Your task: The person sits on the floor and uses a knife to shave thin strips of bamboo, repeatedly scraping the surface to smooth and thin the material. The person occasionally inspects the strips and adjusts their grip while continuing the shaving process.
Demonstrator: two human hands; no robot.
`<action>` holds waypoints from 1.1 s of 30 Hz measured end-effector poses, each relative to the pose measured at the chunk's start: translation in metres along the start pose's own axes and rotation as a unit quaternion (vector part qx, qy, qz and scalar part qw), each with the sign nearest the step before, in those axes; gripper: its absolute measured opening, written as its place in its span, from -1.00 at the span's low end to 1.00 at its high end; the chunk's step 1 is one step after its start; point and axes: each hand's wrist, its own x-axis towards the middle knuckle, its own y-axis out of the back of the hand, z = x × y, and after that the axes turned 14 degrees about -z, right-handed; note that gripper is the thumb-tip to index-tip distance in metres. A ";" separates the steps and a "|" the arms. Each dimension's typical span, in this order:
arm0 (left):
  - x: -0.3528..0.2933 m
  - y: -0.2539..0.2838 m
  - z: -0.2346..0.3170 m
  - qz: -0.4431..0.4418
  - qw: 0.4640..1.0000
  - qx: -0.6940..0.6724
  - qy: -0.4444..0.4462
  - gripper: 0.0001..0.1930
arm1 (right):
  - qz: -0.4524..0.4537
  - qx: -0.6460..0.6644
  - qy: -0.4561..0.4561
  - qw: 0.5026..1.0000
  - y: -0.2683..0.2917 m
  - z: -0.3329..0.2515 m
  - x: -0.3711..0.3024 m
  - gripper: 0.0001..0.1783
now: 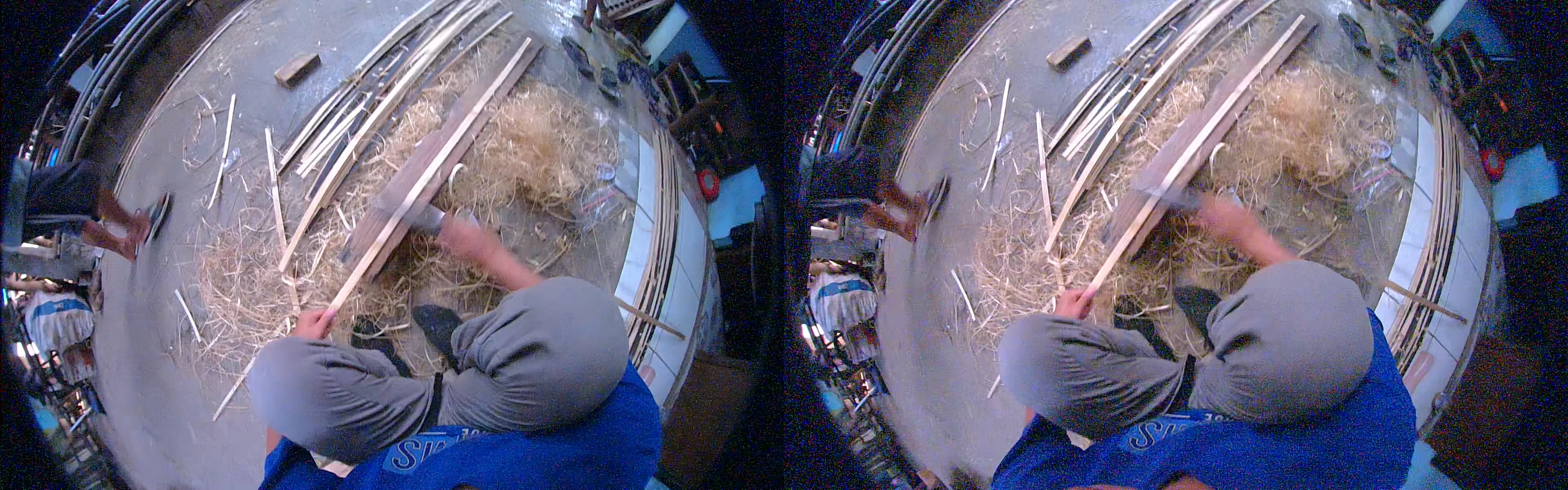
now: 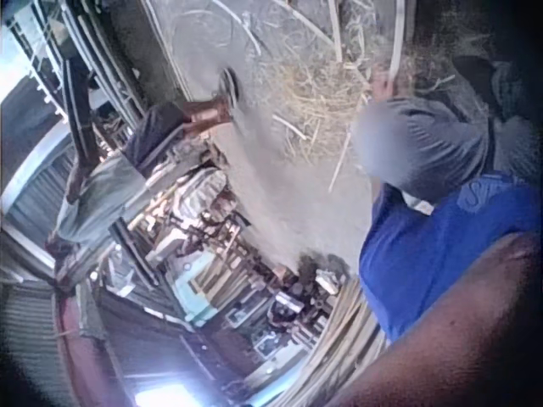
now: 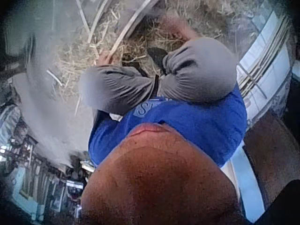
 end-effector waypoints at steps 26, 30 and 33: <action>-0.025 -0.012 -0.033 0.090 0.990 -0.059 -0.089 -0.64 | 0.012 0.119 -0.282 0.952 0.116 0.054 0.004 -0.50; -0.007 -0.016 0.007 0.242 0.958 0.080 -0.131 -0.63 | -0.108 0.162 -0.071 0.978 0.057 -0.071 0.007 -0.53; 0.012 -0.027 0.029 0.252 0.940 0.162 -0.164 -0.69 | -0.210 0.039 -0.019 0.977 0.054 -0.109 -0.037 -0.61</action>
